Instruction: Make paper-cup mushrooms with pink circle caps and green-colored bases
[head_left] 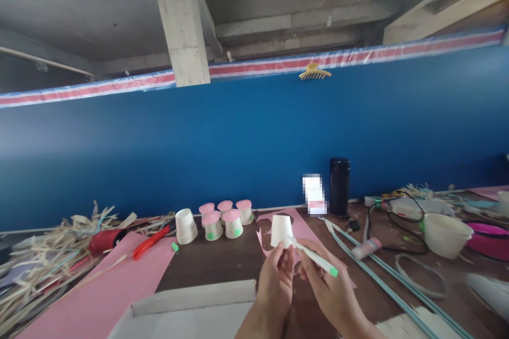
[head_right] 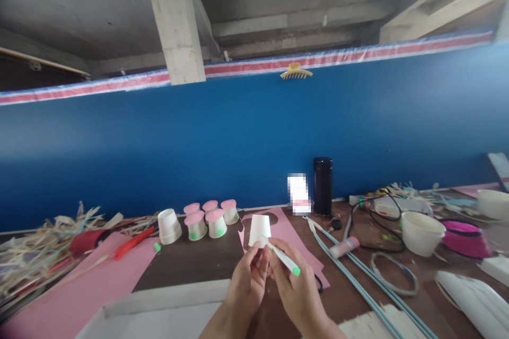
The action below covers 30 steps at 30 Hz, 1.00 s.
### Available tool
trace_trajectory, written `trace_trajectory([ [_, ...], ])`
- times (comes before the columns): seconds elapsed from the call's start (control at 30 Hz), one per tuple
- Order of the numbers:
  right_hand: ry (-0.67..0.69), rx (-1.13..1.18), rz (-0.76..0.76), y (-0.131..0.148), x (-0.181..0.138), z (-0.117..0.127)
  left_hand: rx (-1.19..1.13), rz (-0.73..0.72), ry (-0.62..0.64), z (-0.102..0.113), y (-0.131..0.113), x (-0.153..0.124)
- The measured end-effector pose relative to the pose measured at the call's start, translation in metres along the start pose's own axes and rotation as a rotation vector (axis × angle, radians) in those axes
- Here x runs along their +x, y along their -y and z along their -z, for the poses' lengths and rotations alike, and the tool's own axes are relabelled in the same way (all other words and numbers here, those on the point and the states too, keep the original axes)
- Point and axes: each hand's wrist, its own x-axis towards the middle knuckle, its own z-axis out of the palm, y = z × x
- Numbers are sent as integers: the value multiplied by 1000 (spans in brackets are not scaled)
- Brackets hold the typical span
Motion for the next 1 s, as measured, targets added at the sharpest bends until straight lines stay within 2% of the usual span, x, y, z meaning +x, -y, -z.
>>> trace_trajectory([
  [0.53, -23, -64, -47, -12, 1, 2, -10, 12, -10, 4, 6, 2],
  [1.0, -14, -281, 38, -12, 2, 5, 53, 6, 118, 4, 11, -1],
])
